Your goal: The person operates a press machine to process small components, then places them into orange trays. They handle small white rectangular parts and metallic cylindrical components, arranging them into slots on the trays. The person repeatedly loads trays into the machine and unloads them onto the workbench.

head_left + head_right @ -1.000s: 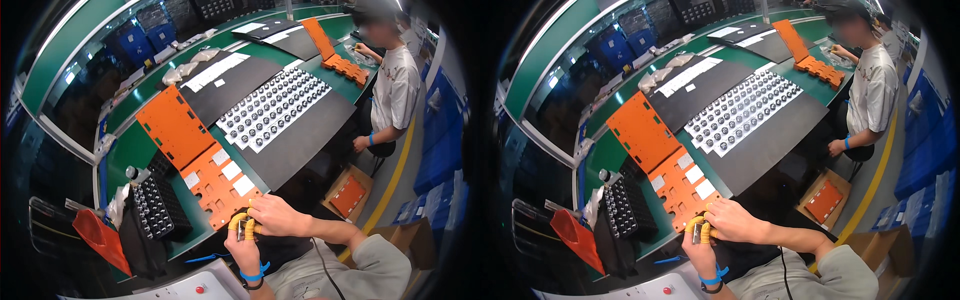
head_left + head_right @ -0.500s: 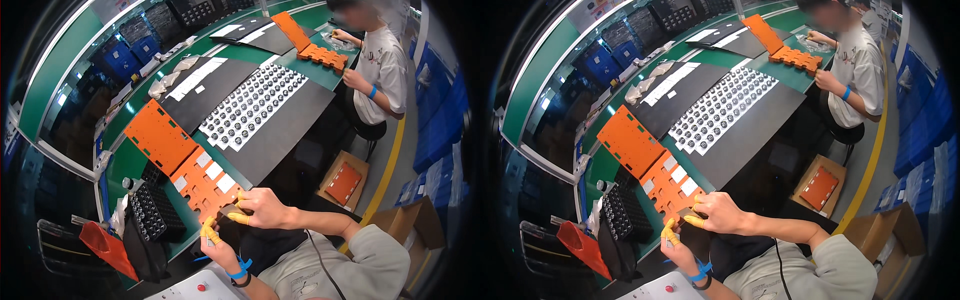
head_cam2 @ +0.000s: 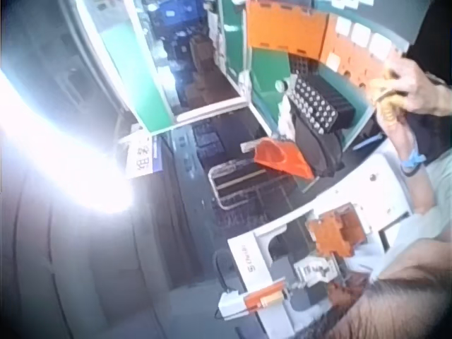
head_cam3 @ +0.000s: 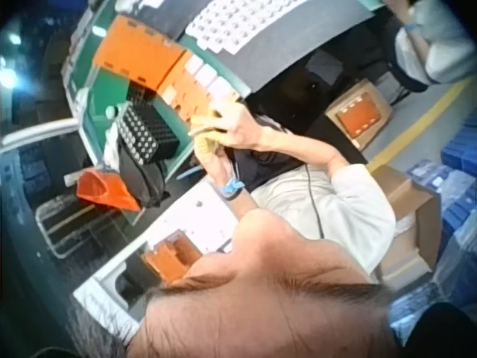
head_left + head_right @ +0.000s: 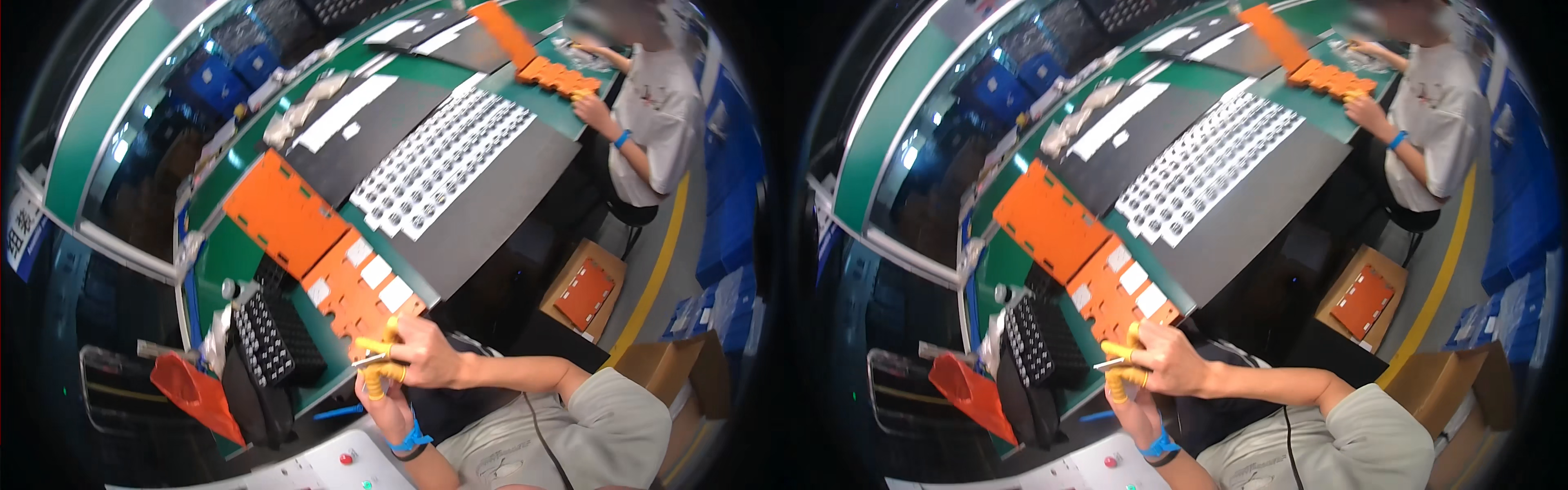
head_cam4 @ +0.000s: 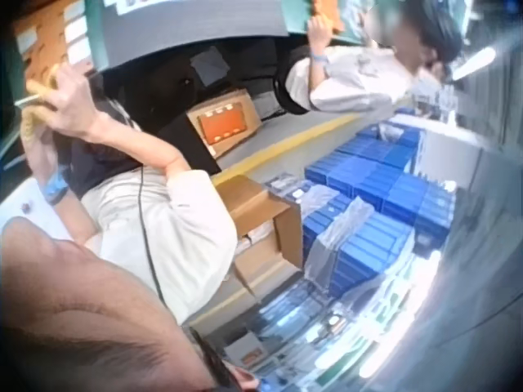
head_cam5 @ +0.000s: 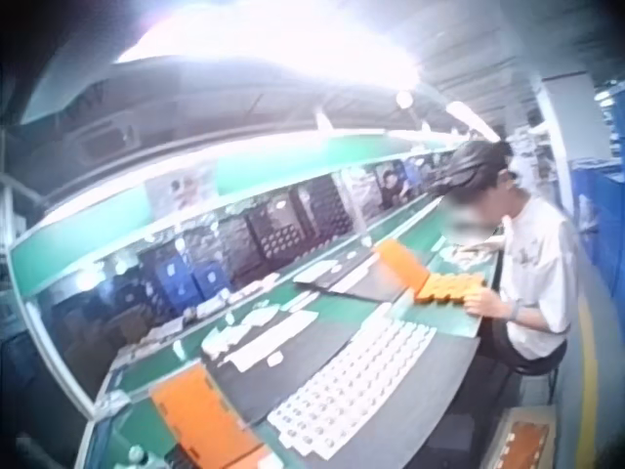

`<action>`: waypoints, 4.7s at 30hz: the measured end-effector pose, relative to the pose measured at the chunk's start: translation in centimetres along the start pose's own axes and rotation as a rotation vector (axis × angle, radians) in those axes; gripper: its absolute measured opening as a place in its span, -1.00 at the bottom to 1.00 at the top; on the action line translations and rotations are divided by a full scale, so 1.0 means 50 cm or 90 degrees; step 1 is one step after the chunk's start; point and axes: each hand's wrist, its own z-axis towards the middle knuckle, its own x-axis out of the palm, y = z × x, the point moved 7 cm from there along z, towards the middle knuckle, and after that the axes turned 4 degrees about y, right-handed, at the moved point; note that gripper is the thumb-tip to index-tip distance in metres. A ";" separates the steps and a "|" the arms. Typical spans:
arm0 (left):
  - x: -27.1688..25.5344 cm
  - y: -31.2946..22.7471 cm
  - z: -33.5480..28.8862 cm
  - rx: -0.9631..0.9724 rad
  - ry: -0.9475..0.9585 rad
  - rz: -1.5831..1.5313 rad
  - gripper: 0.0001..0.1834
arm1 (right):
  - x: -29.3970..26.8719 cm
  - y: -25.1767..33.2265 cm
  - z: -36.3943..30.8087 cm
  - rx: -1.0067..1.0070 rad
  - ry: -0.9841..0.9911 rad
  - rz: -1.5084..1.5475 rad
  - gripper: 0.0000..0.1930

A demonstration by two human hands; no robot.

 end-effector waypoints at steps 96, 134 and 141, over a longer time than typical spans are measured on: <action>-0.101 -0.120 0.022 0.219 0.110 -0.134 -0.21 | 0.123 0.060 0.101 0.050 0.407 0.338 -0.68; -0.050 -0.079 -0.010 0.384 0.140 0.129 -0.26 | 0.083 -0.009 0.061 0.181 0.399 0.320 -0.71; -0.055 -0.053 -0.009 0.359 0.180 0.097 -0.22 | 0.096 -0.020 0.051 0.217 0.452 0.397 -0.72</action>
